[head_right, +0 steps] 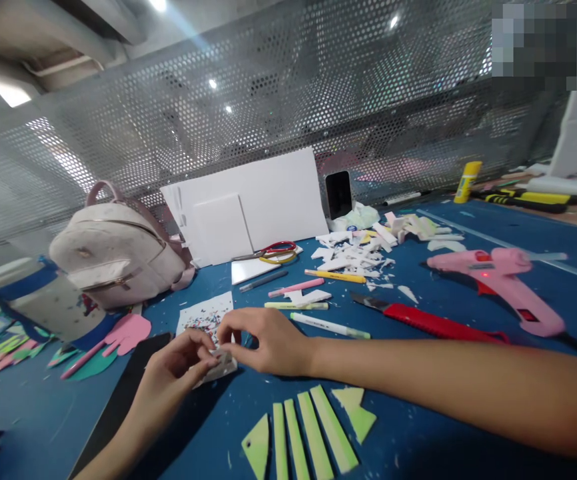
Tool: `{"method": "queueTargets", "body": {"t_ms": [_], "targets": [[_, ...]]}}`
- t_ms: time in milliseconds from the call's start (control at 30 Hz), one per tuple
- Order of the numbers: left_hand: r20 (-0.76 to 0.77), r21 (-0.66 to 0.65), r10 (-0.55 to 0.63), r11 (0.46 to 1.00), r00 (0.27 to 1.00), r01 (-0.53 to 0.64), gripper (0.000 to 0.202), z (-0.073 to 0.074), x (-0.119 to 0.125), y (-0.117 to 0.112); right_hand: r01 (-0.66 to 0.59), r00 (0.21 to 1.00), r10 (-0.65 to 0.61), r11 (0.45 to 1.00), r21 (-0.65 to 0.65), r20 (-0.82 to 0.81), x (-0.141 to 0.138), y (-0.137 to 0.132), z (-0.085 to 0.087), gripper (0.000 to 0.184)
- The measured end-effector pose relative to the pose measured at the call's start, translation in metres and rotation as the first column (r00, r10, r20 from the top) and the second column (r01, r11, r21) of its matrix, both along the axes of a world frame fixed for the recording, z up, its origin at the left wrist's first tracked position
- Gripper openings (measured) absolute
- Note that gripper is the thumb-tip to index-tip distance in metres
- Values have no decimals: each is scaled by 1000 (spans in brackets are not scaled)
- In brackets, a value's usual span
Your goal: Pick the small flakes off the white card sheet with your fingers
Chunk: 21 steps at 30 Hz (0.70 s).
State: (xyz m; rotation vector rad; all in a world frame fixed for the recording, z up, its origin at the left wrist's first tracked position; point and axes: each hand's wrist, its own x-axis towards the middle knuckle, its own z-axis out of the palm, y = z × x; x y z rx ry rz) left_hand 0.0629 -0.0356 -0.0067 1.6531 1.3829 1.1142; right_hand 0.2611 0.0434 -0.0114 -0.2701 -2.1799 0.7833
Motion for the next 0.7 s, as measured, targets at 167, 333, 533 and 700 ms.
{"method": "queueTargets", "body": {"t_ms": [167,333,533,700], "targets": [[-314,206,-1,976,949,70,12,7,-13,5,128,991,-131,964,-233,3,0,4,3,3],[-320,350,97,937,943,22,11,14,-21,8,109,993,-114,958,-265,-4,-2,8,1,3],[-271,347,101,938,957,-1,9,13,-20,7,106,994,-97,963,-246,49,-4,7,-2,11],[-333,313,87,950,939,23,9,11,-16,5,70,996,-58,978,-196,66,-4,7,-3,20]]}}
